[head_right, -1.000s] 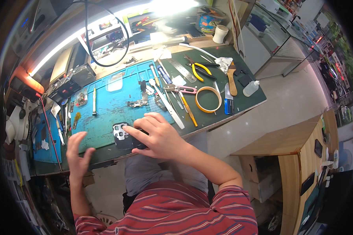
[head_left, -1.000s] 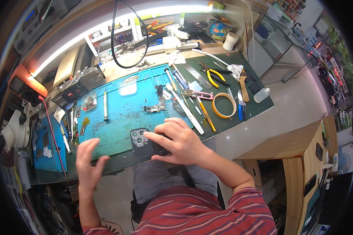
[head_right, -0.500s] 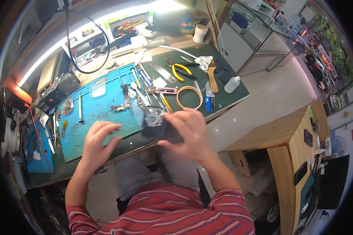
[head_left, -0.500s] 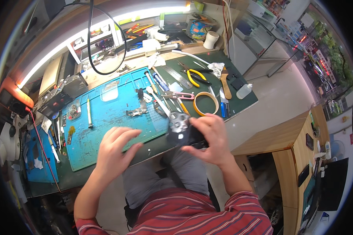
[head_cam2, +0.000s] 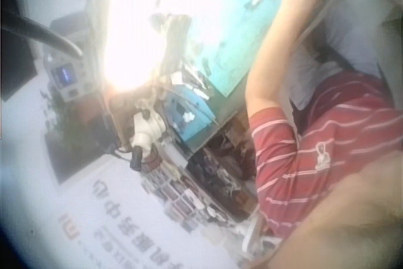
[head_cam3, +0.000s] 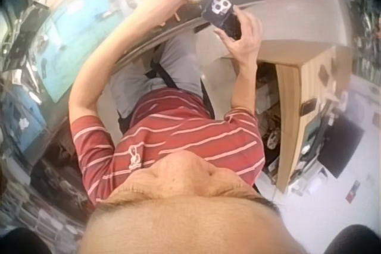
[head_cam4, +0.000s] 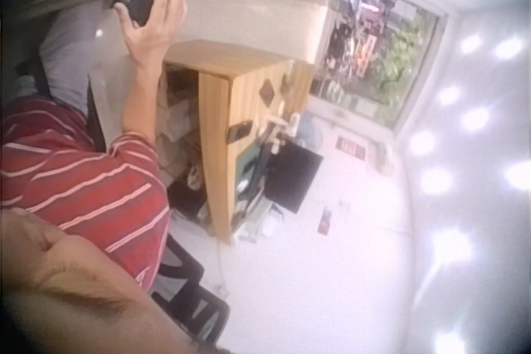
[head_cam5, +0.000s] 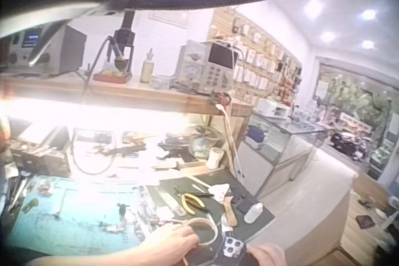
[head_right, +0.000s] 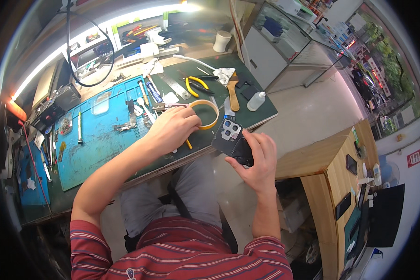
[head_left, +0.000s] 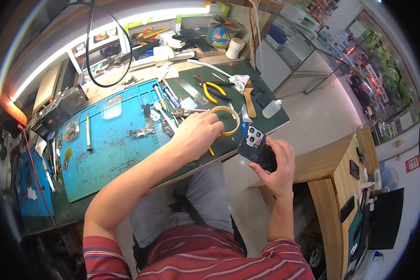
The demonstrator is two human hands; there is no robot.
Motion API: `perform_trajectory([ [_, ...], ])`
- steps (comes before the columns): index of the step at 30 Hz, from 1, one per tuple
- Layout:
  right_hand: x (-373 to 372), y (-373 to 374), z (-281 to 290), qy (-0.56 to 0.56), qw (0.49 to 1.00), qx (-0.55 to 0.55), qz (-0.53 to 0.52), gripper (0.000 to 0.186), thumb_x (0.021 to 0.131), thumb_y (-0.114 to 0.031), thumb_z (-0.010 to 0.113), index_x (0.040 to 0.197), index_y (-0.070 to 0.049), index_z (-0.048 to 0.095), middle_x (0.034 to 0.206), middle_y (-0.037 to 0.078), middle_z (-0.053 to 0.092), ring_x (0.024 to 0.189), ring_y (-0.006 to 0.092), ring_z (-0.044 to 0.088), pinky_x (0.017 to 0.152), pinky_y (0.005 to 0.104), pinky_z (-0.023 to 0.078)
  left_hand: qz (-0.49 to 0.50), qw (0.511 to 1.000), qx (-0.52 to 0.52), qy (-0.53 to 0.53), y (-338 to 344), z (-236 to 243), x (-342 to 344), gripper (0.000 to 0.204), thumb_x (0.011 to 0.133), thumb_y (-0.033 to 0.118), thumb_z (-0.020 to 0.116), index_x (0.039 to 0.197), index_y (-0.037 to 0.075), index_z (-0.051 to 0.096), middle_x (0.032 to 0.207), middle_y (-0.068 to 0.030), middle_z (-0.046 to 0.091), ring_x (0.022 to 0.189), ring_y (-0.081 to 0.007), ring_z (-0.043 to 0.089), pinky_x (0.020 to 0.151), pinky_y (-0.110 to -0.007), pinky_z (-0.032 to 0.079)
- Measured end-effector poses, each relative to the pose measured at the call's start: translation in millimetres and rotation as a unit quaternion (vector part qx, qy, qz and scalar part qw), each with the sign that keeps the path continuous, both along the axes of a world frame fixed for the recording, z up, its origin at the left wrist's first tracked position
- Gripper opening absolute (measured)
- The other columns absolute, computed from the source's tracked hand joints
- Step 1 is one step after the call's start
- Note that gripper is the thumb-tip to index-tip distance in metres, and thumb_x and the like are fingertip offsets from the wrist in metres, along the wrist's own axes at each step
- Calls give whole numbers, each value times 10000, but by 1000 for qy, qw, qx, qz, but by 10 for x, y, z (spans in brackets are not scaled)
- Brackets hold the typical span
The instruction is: The person cleans the camera module of a smartphone with a cloth, then uses a hot air gun to heat the camera area. They apply adhesive with a small brush and reattach the camera module to the phone body.
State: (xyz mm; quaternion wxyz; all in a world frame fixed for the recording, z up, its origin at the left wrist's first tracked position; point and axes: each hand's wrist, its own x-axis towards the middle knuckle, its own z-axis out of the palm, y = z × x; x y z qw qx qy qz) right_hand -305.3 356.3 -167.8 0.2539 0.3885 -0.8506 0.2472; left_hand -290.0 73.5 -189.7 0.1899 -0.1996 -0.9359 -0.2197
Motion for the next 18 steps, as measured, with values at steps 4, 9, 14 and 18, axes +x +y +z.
perform_trajectory([
  [4, -18, -173, -36, -12, 998, -25, 62, 720, 756, -405, 888, 1320, -39, 632, 1177, 113, 635, 1082, 320, 600, 1015, 464, 459, 30, 999, 40, -7, -292, 309, 585, 123, 870, 65, 706, 988, 36, 697, 998, -107, 658, 954, -327, 651, 827, -416, 537],
  [9, 93, -591, -68, -309, 909, -135, 244, 679, 784, -364, 888, 1326, -41, 637, 1207, 108, 629, 1089, 261, 612, 953, 375, 488, 156, 986, 59, -6, -891, 299, 1395, 107, 887, 18, 708, 990, 15, 677, 1030, -121, 648, 964, -337, 650, 839, -424, 539],
  [14, 424, -1321, -37, -273, 924, -96, 251, 634, 794, -354, 876, 1312, -67, 652, 1185, 103, 589, 1073, 263, 600, 921, 380, 482, 250, 966, 67, 17, -1179, 74, 2024, 171, 876, 2, 723, 1044, 24, 700, 1050, -124, 664, 960, -332, 650, 840, -418, 539],
  [18, 761, -1798, -157, -107, 968, -83, 210, 661, 785, -360, 869, 1331, -70, 634, 1174, 110, 581, 1055, 301, 586, 910, 432, 450, 287, 915, 275, -66, -894, 185, 2223, 300, 954, 52, 697, 1248, 8, 652, 1116, -109, 680, 960, -192, 676, 812, -339, 549],
])
